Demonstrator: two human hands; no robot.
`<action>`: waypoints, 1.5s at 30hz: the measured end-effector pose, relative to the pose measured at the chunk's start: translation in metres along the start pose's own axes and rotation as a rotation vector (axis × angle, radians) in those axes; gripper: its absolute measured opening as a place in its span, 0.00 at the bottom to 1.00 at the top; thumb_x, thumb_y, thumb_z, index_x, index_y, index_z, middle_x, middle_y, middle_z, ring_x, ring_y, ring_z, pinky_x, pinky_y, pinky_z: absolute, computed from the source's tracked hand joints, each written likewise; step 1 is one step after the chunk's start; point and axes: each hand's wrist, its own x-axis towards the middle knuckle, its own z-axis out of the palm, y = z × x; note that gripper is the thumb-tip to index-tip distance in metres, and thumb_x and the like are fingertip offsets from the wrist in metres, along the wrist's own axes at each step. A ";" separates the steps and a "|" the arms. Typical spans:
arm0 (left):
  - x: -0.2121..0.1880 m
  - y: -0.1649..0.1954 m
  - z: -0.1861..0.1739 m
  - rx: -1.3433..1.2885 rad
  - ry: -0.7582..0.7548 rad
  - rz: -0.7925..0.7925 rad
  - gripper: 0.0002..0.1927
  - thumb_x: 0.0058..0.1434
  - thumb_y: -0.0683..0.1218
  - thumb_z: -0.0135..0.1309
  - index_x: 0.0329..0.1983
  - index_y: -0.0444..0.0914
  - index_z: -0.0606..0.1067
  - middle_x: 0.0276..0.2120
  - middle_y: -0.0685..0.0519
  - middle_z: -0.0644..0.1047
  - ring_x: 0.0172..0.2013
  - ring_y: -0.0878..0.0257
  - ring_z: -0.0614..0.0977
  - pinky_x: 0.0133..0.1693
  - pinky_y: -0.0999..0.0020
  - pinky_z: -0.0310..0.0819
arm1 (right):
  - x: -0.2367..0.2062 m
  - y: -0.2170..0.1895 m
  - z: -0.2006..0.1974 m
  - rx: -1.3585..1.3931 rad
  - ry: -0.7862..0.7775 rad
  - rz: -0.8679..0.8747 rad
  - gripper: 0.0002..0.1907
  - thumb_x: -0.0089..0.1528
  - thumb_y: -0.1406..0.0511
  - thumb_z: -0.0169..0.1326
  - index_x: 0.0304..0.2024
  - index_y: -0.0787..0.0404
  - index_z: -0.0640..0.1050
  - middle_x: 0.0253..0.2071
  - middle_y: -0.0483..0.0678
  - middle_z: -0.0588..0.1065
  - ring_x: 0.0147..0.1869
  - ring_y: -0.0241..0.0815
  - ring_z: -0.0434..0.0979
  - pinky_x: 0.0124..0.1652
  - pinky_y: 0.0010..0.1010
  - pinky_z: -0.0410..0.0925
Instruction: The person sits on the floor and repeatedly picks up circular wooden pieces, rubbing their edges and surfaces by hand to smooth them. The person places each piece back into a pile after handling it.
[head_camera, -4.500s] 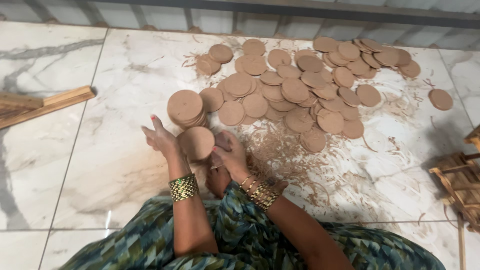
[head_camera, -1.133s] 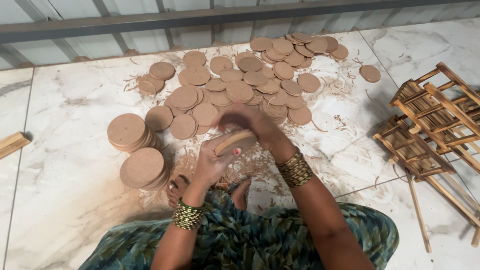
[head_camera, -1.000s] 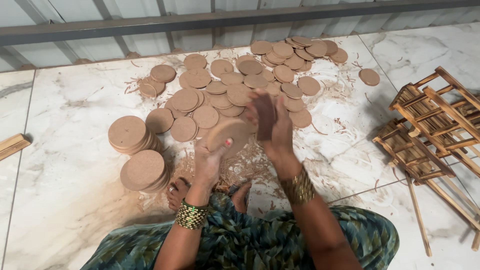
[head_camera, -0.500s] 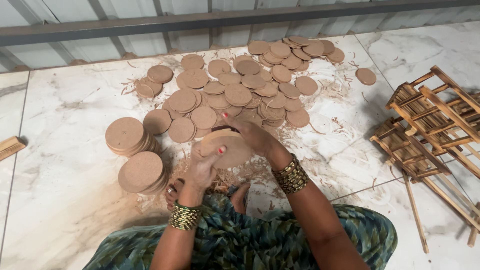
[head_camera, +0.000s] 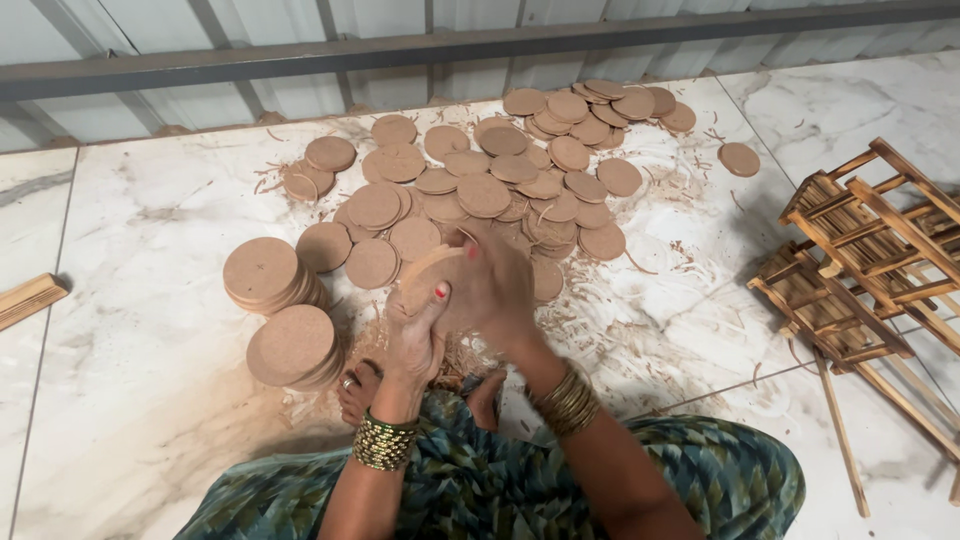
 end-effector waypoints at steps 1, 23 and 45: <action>0.000 0.003 0.000 0.018 -0.010 -0.005 0.23 0.63 0.38 0.60 0.61 0.29 0.72 0.53 0.47 0.79 0.52 0.60 0.81 0.56 0.64 0.75 | 0.008 0.013 -0.002 0.054 -0.115 0.100 0.27 0.72 0.53 0.37 0.55 0.66 0.79 0.47 0.58 0.80 0.51 0.54 0.80 0.54 0.39 0.70; 0.000 -0.003 -0.002 -0.269 -0.057 -0.090 0.29 0.67 0.42 0.55 0.70 0.33 0.62 0.61 0.43 0.72 0.61 0.52 0.76 0.62 0.52 0.73 | 0.016 0.057 -0.013 1.079 -0.376 0.596 0.32 0.72 0.54 0.53 0.65 0.78 0.70 0.55 0.60 0.76 0.58 0.50 0.76 0.55 0.37 0.72; 0.013 0.049 0.014 0.820 -0.181 0.059 0.19 0.60 0.42 0.63 0.53 0.31 0.80 0.39 0.52 0.84 0.37 0.69 0.82 0.41 0.74 0.78 | 0.000 0.030 -0.051 0.512 -0.024 0.182 0.19 0.71 0.62 0.53 0.63 0.64 0.74 0.54 0.48 0.72 0.52 0.36 0.71 0.47 0.29 0.70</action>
